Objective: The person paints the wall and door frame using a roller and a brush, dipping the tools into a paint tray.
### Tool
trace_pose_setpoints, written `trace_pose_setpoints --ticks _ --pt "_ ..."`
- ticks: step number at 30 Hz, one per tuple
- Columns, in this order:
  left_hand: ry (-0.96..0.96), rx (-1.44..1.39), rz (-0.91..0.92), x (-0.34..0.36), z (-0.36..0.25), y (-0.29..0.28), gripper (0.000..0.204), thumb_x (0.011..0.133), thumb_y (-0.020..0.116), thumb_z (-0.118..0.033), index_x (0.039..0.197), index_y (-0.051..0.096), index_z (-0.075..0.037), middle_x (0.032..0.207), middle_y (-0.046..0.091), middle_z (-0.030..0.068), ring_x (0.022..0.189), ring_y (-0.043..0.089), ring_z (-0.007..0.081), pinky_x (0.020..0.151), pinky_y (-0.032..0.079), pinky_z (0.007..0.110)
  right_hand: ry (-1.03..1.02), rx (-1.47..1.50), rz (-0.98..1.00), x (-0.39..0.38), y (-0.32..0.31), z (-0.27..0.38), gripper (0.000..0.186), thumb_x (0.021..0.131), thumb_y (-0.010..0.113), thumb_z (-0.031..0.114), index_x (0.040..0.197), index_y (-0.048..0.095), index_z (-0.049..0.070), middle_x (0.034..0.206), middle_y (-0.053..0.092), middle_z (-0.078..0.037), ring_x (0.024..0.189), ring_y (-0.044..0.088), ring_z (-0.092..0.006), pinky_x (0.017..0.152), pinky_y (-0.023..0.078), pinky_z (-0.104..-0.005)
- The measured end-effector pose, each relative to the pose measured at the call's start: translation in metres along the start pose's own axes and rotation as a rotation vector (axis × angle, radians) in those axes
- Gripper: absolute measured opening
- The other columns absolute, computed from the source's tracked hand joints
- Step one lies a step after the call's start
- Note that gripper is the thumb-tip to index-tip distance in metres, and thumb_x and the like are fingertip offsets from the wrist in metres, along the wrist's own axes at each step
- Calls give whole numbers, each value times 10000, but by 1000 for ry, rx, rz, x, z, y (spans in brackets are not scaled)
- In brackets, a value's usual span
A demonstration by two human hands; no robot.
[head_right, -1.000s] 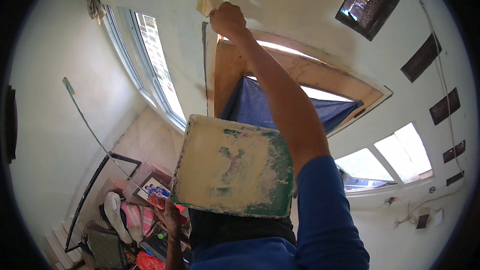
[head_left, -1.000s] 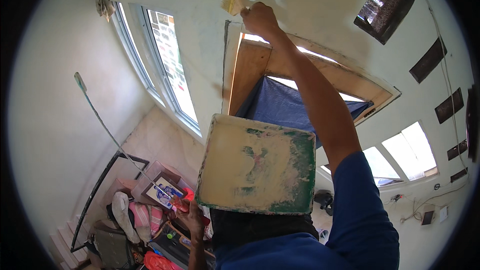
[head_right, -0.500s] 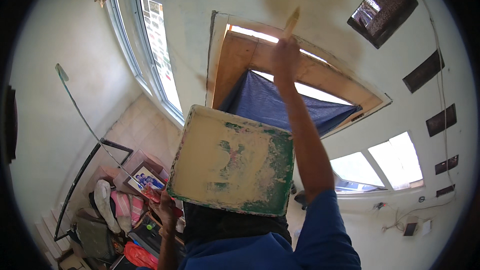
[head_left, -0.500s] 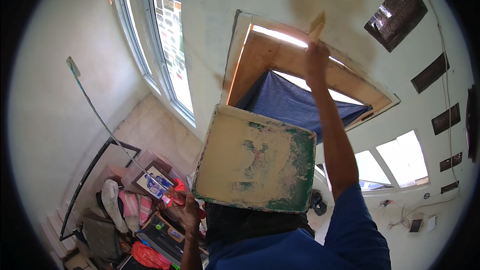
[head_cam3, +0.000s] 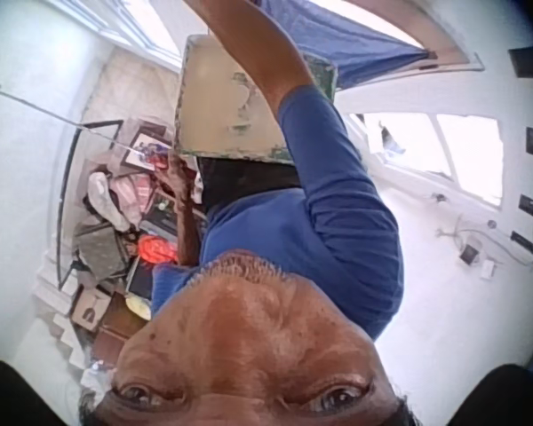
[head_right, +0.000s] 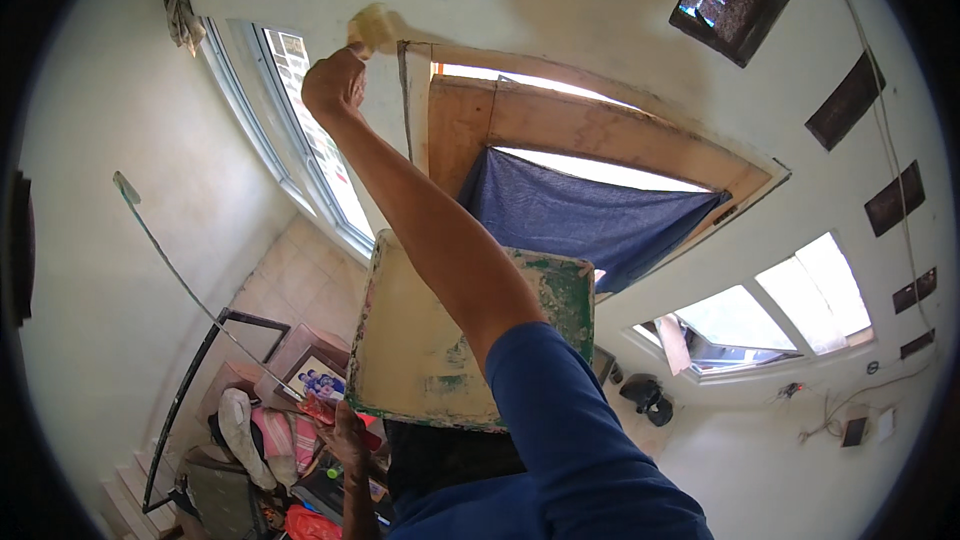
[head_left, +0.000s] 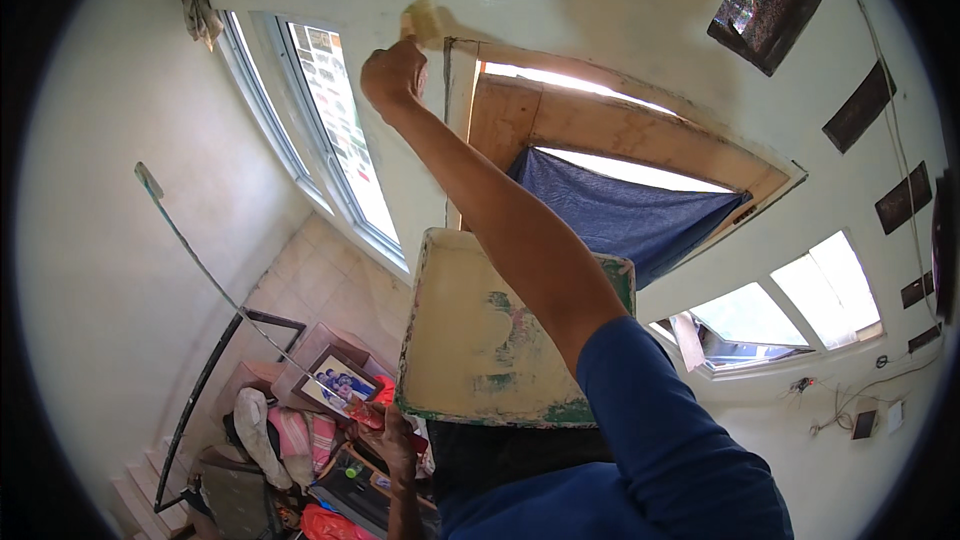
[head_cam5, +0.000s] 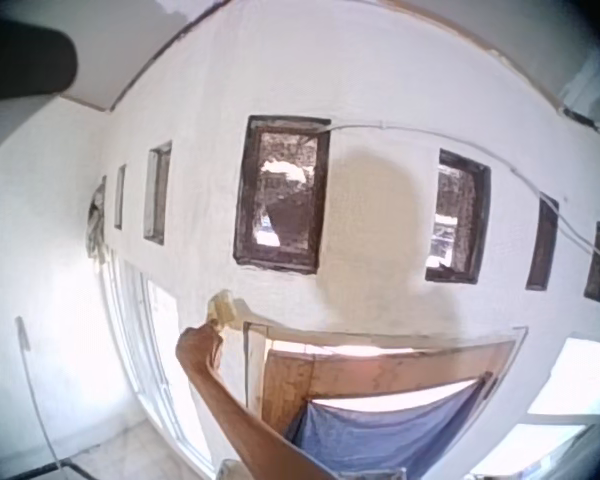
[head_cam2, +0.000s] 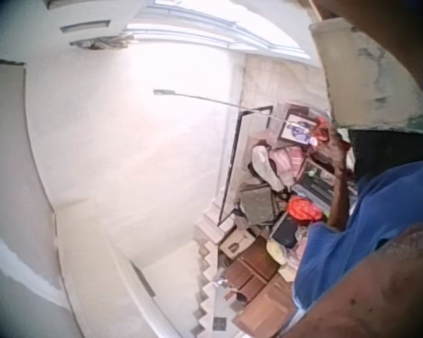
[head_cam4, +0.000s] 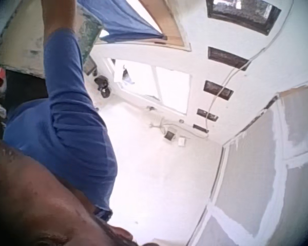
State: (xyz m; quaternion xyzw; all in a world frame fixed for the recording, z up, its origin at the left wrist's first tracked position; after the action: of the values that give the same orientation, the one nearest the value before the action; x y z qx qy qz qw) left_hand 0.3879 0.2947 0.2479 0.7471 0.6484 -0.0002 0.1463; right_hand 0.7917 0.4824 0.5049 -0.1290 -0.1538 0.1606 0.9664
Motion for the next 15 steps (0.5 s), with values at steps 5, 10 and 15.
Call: trace_pose_setpoints --ticks 5,10,15 --pt "24 65 51 2 12 -4 150 868 576 -148 858 435 -96 562 414 -23 428 385 72 397 323 234 -4 41 310 -16 -6 3 364 810 496 142 1108 537 -62 986 606 -295 946 600 -414 783 493 -457" --pt "-9 20 82 2 12 4 139 875 572 -143 828 448 -102 548 405 -38 421 377 59 393 316 226 -384 -292 371 -29 -16 -23 399 794 486 146 1127 540 -66 920 605 -314 863 618 -418 754 501 -456" --pt "-56 -48 31 4 21 -5 162 813 620 -96 756 468 -104 568 449 -35 439 419 51 404 328 208 -388 -378 169 -42 -51 -25 533 811 469 141 1287 389 -85 925 576 -330 782 620 -404 702 505 -465"
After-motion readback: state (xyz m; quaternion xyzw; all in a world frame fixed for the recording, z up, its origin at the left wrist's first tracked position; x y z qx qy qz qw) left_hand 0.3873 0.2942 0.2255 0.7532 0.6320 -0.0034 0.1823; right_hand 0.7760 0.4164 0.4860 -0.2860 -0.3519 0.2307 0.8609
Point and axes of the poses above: each hand's wrist, its own x-axis towards the middle knuckle, its own y-axis out of the palm, z = x × y, the point moved 9 cm from there along x, towards the middle knuckle
